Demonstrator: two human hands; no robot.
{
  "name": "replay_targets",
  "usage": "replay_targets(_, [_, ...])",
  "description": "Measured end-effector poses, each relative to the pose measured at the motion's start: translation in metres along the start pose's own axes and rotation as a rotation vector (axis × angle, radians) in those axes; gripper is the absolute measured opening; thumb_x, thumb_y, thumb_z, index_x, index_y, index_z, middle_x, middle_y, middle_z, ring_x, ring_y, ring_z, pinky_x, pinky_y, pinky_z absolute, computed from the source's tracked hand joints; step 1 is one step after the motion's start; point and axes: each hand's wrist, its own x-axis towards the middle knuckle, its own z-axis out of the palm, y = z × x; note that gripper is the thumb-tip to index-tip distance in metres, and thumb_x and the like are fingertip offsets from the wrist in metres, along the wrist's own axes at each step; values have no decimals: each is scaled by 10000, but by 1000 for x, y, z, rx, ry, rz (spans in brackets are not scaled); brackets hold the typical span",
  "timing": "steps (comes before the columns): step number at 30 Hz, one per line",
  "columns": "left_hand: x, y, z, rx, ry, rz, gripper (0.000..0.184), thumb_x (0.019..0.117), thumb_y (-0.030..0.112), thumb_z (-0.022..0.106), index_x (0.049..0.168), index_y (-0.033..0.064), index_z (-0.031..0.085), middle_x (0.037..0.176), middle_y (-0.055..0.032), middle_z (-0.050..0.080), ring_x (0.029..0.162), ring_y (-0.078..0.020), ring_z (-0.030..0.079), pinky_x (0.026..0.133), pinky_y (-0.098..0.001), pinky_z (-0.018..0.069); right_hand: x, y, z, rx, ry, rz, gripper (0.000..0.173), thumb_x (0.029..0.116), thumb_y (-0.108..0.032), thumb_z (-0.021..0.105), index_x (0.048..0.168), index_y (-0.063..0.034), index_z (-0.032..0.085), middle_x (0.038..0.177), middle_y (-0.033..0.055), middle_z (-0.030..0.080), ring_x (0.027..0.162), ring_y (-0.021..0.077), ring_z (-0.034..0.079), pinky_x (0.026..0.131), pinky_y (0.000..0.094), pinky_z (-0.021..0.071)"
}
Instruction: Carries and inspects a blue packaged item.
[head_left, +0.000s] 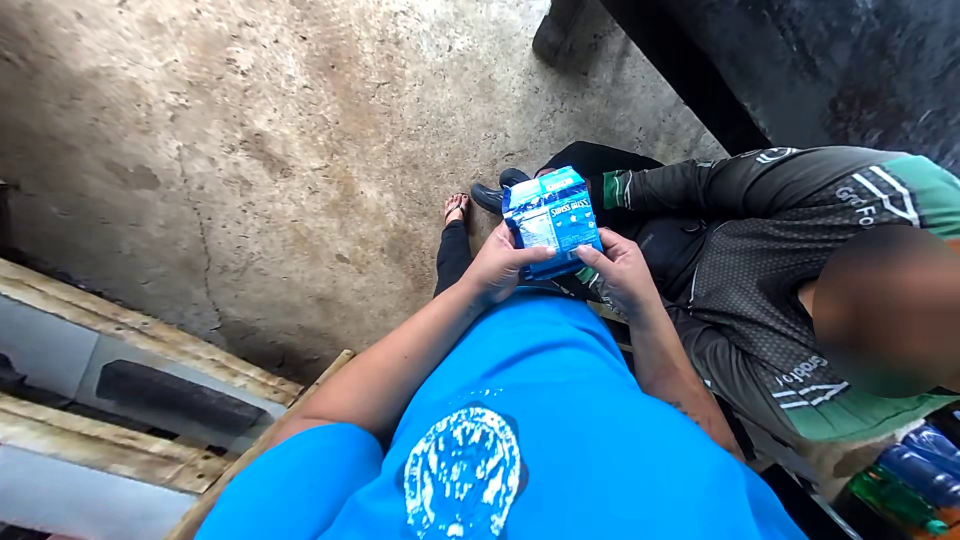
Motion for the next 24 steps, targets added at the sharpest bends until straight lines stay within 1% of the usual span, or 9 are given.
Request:
replay_targets(5, [-1, 0, -1, -6, -9, 6, 547, 847, -172, 628, 1313, 57, 457, 1123, -66, 704, 1002, -163, 712, 908, -355, 600, -1, -1, 1, -2, 6, 0, 163, 972, -46, 617, 1118, -29, 685, 996, 5, 714, 870, 42, 680, 783, 225, 583])
replay_targets(10, [-2, 0, -1, -11, -1, 5, 556, 851, -177, 624, 1325, 57, 452, 1128, -70, 701, 1002, -166, 711, 907, -356, 599, -2, 0, 3, -6, 6, -8, 182, 969, -39, 619, 1137, -17, 682, 1009, 12, 713, 890, 45, 682, 816, 234, 585])
replay_targets(14, [-4, 0, -1, 8, -3, 13, 544, 850, -169, 625, 1314, 60, 454, 1117, -57, 705, 995, -155, 713, 900, -349, 602, -2, 0, 4, -22, 11, -7, 180, 971, -48, 622, 1139, -18, 682, 1015, 8, 710, 884, 39, 676, 806, 232, 583])
replay_targets(18, [-5, -1, -2, 5, 1, 14, 551, 848, -170, 627, 1319, 55, 453, 1120, -60, 703, 998, -158, 711, 903, -351, 601, -3, 0, 5, -22, 5, -11, 174, 967, -43, 620, 1128, -12, 679, 1011, 10, 706, 892, 38, 675, 820, 234, 581])
replay_targets(24, [-5, -1, -2, -5, 0, 10, 554, 849, -173, 628, 1322, 57, 453, 1127, -62, 701, 1003, -158, 710, 908, -353, 598, -4, 0, 5, -15, 7, -6, 186, 969, -48, 625, 1144, -16, 679, 1016, 11, 716, 898, 44, 682, 818, 234, 583])
